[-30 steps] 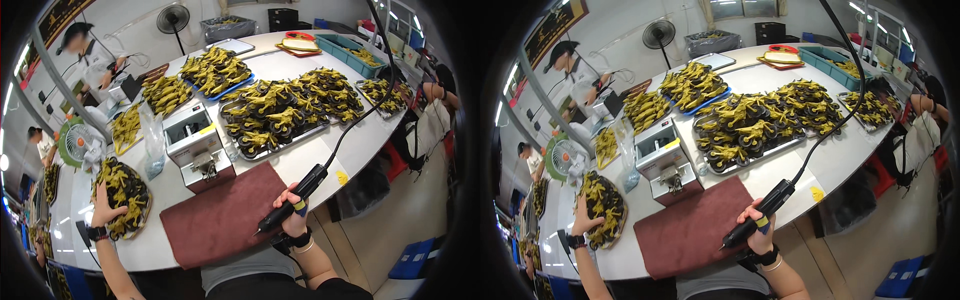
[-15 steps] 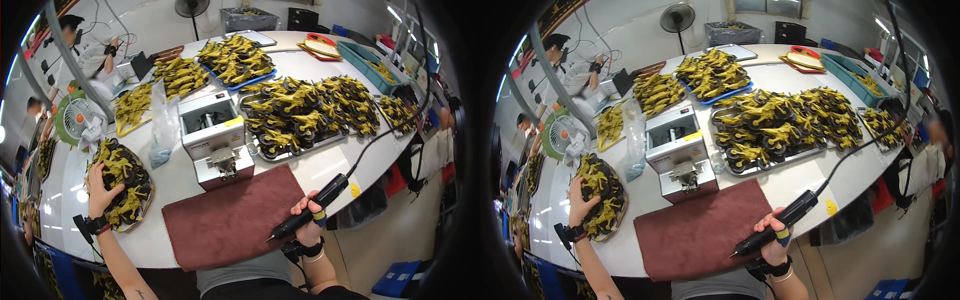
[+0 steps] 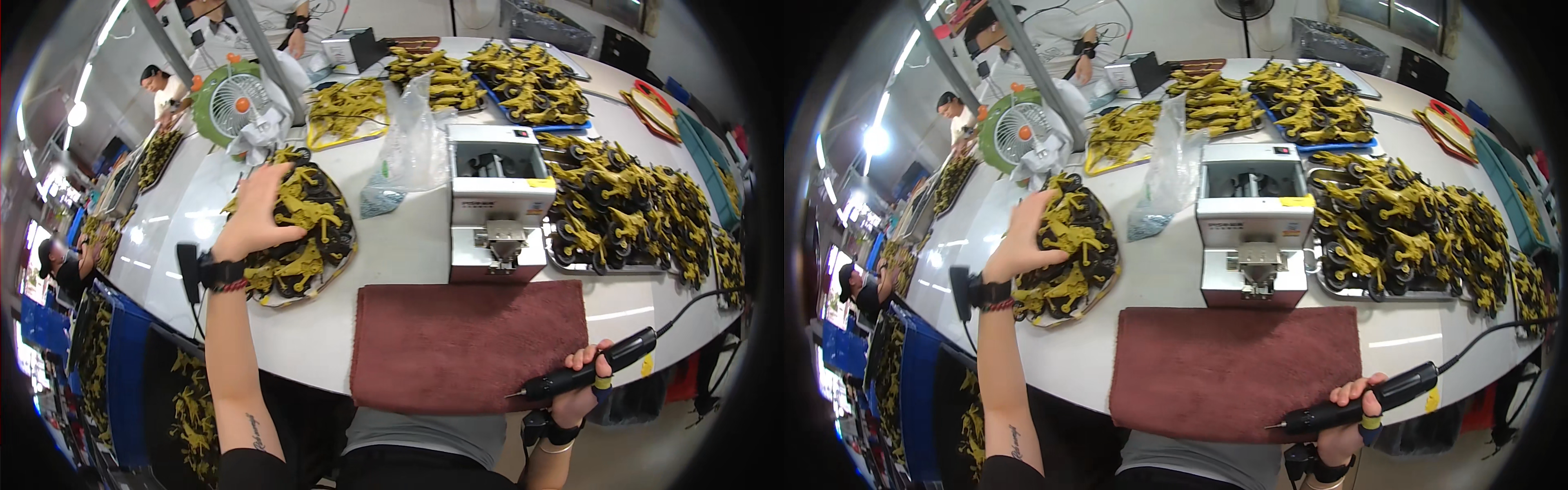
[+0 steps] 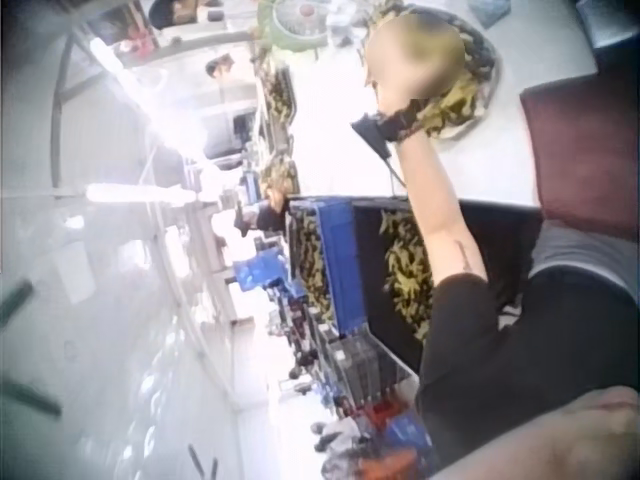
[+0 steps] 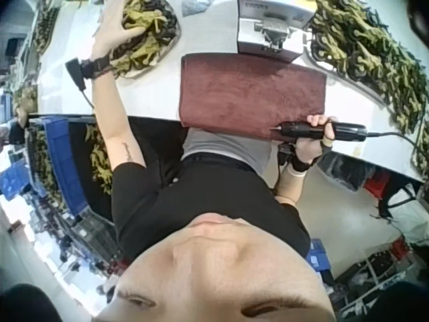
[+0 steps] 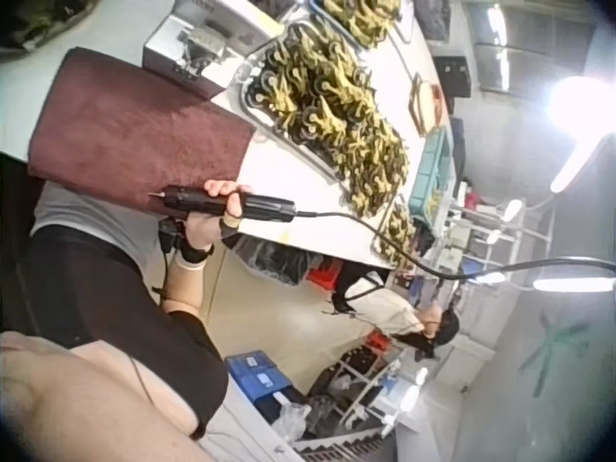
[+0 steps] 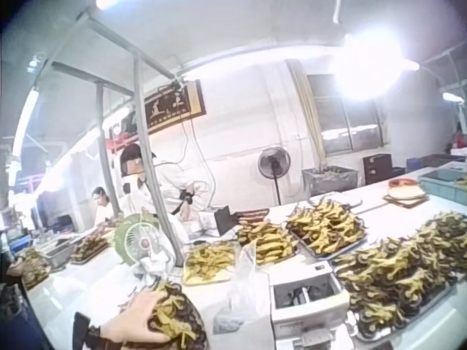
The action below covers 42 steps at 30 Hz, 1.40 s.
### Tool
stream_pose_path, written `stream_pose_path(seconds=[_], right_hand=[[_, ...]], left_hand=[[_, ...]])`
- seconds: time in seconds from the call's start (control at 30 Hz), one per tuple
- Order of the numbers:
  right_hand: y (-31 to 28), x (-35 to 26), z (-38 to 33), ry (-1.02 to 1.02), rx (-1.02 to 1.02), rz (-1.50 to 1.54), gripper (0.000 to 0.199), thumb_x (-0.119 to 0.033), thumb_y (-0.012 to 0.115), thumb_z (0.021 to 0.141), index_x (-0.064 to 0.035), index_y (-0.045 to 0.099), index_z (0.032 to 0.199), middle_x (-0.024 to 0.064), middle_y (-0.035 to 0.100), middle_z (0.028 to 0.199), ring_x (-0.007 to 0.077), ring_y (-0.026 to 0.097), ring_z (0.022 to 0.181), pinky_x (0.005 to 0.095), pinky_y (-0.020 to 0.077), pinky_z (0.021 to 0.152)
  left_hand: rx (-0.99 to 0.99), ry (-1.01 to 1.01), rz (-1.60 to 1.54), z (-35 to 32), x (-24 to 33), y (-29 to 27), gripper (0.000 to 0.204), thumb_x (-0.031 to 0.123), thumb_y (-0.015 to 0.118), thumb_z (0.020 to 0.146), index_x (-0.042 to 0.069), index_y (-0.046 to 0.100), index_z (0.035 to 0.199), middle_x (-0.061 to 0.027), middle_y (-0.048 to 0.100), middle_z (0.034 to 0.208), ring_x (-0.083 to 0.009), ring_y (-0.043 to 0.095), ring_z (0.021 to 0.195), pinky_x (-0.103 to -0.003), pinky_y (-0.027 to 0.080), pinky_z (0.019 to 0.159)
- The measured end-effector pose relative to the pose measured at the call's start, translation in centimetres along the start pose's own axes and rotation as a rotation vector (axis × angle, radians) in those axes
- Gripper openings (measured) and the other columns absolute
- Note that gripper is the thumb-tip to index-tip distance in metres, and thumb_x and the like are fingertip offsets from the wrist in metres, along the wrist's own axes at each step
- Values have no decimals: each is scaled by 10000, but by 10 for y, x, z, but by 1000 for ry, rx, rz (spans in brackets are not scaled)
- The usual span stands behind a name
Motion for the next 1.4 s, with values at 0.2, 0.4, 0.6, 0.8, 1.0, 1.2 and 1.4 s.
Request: stream_pose_path(seconds=[0.2, 0.4, 0.6, 0.8, 1.0, 1.2, 1.4], right_hand=[[-5, -2, -2, -26, 34, -39, 323, -175, 593, 797, -85, 434, 1062, 28, 466, 755, 111, 485, 636, 240, 426, 635], [-5, -1, -2, -31, 46, -58, 338, -185, 594, 797, -84, 429, 1074, 23, 455, 756, 104, 474, 636, 235, 417, 630], [-3, -2, 0, -10, -78, -20, 268, -135, 535, 865, -73, 421, 1100, 24, 444, 781, 107, 459, 671, 244, 429, 680], [-6, -2, -1, -11, -79, -17, 260, -132, 531, 869, -70, 418, 1096, 27, 437, 776, 109, 456, 676, 246, 435, 690], [-4, -2, 0, -13, -89, -28, 247, -132, 533, 868, -73, 416, 1076, 24, 434, 775, 107, 455, 674, 242, 430, 683], [-2, -2, 1, -17, -102, -29, 246, -134, 535, 867, -71, 415, 1073, 24, 435, 777, 105, 451, 674, 242, 423, 681], [-8, -1, 0, -36, -9, -41, 314, -155, 572, 824, -69, 419, 1084, 29, 460, 763, 106, 472, 646, 240, 424, 638]], left_hand=[[-79, 219, 106, 11, 26, 2, 457, 275, 726, 586, 58, 551, 948, -89, 565, 992, -277, 474, 1069, -482, 249, 1006], [-114, -82, -171, -11, 4, -1, 433, 230, 736, 571, 3, 527, 875, -156, 558, 842, -319, 529, 853, -356, 428, 766], [-223, -184, -61, -4, 2, 12, 610, 241, 764, 554, 20, 465, 1038, -151, 572, 892, -313, 545, 895, -380, 431, 782], [-211, -159, 160, 13, 16, 7, 645, 257, 775, 502, 62, 510, 1057, -131, 606, 921, -318, 556, 895, -383, 395, 826], [-99, -220, -190, 14, 12, -13, 526, 242, 750, 504, -26, 609, 934, -142, 575, 899, -291, 566, 849, -329, 446, 763], [-63, 218, 22, 3, 15, 12, 549, 197, 771, 502, -10, 520, 944, -121, 562, 890, -314, 559, 797, -354, 445, 717], [-290, -50, 37, 18, 17, 15, 662, 311, 813, 478, -22, 499, 957, -194, 587, 880, -343, 564, 882, -387, 438, 776]])
Point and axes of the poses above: each hand's wrist, its own z-axis towards the middle knuckle, its own y-axis out of the palm, x = y × z, the point moved 4 cm from there along z, towards the middle knuckle
